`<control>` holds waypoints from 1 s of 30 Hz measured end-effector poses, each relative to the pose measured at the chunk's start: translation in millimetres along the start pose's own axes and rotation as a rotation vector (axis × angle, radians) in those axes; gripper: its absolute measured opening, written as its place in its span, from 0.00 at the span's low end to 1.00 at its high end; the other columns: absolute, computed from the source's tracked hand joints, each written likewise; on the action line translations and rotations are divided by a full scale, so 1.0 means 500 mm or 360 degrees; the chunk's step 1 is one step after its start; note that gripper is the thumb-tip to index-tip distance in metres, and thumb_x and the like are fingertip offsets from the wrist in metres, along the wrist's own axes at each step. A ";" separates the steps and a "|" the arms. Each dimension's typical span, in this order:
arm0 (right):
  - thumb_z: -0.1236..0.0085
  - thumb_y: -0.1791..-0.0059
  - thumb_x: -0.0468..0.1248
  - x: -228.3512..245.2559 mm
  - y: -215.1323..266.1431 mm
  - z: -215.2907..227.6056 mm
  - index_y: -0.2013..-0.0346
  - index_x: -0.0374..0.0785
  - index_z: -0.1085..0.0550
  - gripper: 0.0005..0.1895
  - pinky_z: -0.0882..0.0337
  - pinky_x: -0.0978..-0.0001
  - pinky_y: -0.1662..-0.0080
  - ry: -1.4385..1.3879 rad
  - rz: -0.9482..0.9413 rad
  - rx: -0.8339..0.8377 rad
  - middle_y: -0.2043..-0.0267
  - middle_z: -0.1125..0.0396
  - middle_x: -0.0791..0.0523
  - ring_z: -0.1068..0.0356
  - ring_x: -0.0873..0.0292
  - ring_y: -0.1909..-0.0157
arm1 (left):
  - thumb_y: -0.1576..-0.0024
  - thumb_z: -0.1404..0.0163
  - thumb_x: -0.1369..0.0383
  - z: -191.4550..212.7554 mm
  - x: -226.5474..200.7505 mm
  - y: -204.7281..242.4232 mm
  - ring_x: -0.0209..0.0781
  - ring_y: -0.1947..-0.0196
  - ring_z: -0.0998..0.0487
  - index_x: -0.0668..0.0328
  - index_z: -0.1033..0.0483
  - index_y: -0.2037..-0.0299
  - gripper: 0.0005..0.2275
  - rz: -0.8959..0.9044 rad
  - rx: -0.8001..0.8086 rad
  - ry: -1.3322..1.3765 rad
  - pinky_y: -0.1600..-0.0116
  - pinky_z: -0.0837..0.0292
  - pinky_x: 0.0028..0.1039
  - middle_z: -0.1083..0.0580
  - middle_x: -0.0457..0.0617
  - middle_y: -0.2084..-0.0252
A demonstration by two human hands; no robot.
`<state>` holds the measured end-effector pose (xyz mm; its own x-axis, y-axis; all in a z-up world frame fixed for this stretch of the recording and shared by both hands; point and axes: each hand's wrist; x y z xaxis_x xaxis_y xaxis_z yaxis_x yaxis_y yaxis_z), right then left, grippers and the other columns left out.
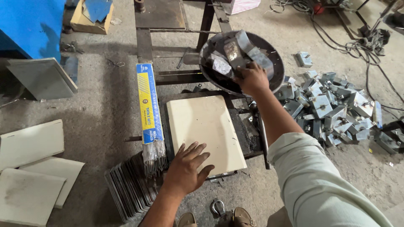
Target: The person sits on the floor and uses a welding torch to join small metal brackets to flat metal plates. They repeatedly pick up a bracket, position it on a plate, weld it in place, and then move the finished assembly aside to a pile on the floor.
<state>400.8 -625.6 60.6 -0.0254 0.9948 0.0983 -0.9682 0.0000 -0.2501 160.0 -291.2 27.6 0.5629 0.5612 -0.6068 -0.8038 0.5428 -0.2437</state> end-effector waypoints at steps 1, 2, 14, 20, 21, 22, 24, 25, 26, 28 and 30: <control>0.38 0.54 0.56 0.006 0.002 0.002 0.41 0.54 0.23 0.28 0.48 0.41 0.32 0.0080 0.0043 -0.0102 0.33 0.38 0.50 0.46 0.44 0.30 | 0.41 0.46 0.52 0.004 -0.002 -0.002 0.58 0.33 0.33 0.58 0.20 0.49 0.19 -0.0008 -0.0008 -0.0007 0.29 0.48 0.54 0.28 0.56 0.37; 0.36 0.56 0.56 0.016 0.006 0.003 0.42 0.53 0.23 0.29 0.48 0.36 0.34 0.0161 0.0086 -0.0204 0.33 0.39 0.48 0.47 0.41 0.30 | 0.41 0.46 0.52 0.005 -0.005 -0.007 0.57 0.33 0.33 0.58 0.20 0.49 0.19 -0.0018 -0.0006 -0.0027 0.29 0.48 0.54 0.28 0.56 0.37; 0.42 0.51 0.42 0.096 0.116 -0.042 0.47 0.44 0.23 0.18 0.28 0.49 0.52 -0.0262 0.0063 0.0026 0.52 0.28 0.48 0.28 0.40 0.52 | 0.44 0.44 0.54 0.013 -0.038 -0.010 0.52 0.33 0.33 0.56 0.20 0.49 0.19 0.0033 0.0055 -0.0058 0.29 0.48 0.53 0.29 0.53 0.36; 0.43 0.55 0.36 0.034 0.087 -0.114 0.55 0.41 0.21 0.14 0.26 0.50 0.53 -0.0133 0.0206 0.0021 0.61 0.26 0.46 0.26 0.40 0.55 | 0.44 0.43 0.54 0.015 -0.059 -0.018 0.52 0.34 0.32 0.55 0.20 0.50 0.18 0.0036 0.0039 -0.0075 0.31 0.44 0.53 0.28 0.53 0.37; 0.43 0.58 0.34 0.024 0.091 -0.119 0.56 0.40 0.21 0.16 0.26 0.50 0.52 -0.0092 0.0258 -0.0014 0.62 0.26 0.46 0.26 0.41 0.55 | 0.45 0.43 0.54 0.016 -0.062 -0.017 0.52 0.34 0.32 0.55 0.20 0.50 0.18 0.0043 0.0049 -0.0080 0.31 0.44 0.53 0.28 0.53 0.37; 0.44 0.57 0.32 0.011 0.103 -0.116 0.55 0.41 0.21 0.16 0.26 0.50 0.53 -0.0187 0.0199 -0.0044 0.62 0.26 0.45 0.26 0.40 0.56 | 0.45 0.43 0.54 0.018 -0.063 -0.017 0.52 0.34 0.32 0.55 0.20 0.50 0.18 0.0050 0.0059 -0.0084 0.31 0.44 0.53 0.28 0.53 0.37; 0.47 0.53 0.30 -0.013 0.144 -0.100 0.52 0.42 0.20 0.16 0.27 0.49 0.54 -0.0374 0.0088 -0.0098 0.62 0.26 0.44 0.26 0.39 0.59 | 0.44 0.43 0.55 0.020 -0.061 -0.015 0.51 0.34 0.31 0.55 0.19 0.50 0.18 0.0052 0.0061 -0.0086 0.31 0.43 0.52 0.27 0.53 0.38; 0.46 0.53 0.30 -0.022 0.158 -0.087 0.52 0.41 0.20 0.16 0.27 0.50 0.55 -0.0450 0.0099 -0.0080 0.62 0.26 0.44 0.26 0.40 0.59 | 0.44 0.44 0.55 0.019 -0.062 -0.017 0.50 0.34 0.31 0.54 0.19 0.50 0.18 0.0058 0.0051 -0.0083 0.31 0.43 0.52 0.27 0.52 0.38; 0.45 0.53 0.29 -0.029 0.172 -0.074 0.52 0.40 0.20 0.16 0.27 0.50 0.56 -0.0526 0.0109 -0.0062 0.62 0.26 0.44 0.26 0.40 0.60 | 0.45 0.43 0.55 0.018 -0.065 -0.015 0.51 0.35 0.31 0.55 0.19 0.50 0.17 0.0065 0.0035 -0.0073 0.31 0.43 0.52 0.27 0.52 0.38; 0.44 0.54 0.29 -0.031 0.167 -0.057 0.52 0.39 0.20 0.16 0.27 0.52 0.57 -0.0603 0.0145 -0.0083 0.61 0.26 0.44 0.26 0.41 0.60 | 0.45 0.43 0.55 0.018 -0.063 -0.015 0.52 0.35 0.31 0.56 0.19 0.50 0.17 0.0062 0.0010 -0.0062 0.31 0.42 0.52 0.27 0.53 0.38; 0.41 0.54 0.29 -0.032 0.164 -0.055 0.52 0.38 0.20 0.16 0.27 0.53 0.57 -0.0612 0.0183 -0.0119 0.60 0.26 0.44 0.26 0.41 0.61 | 0.44 0.43 0.56 0.014 -0.056 -0.020 0.52 0.35 0.31 0.56 0.19 0.50 0.17 0.0031 0.0038 -0.0076 0.32 0.42 0.52 0.27 0.53 0.38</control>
<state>328.4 -638.8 12.2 -0.2372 0.8782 0.4153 -0.9333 -0.0873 -0.3483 153.3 -307.8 52.6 0.5564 0.6005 -0.5744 -0.8100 0.5461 -0.2137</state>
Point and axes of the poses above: each hand's wrist, its own y-axis away from the middle knuckle, its own z-axis out of the back of the hand, x = y × z
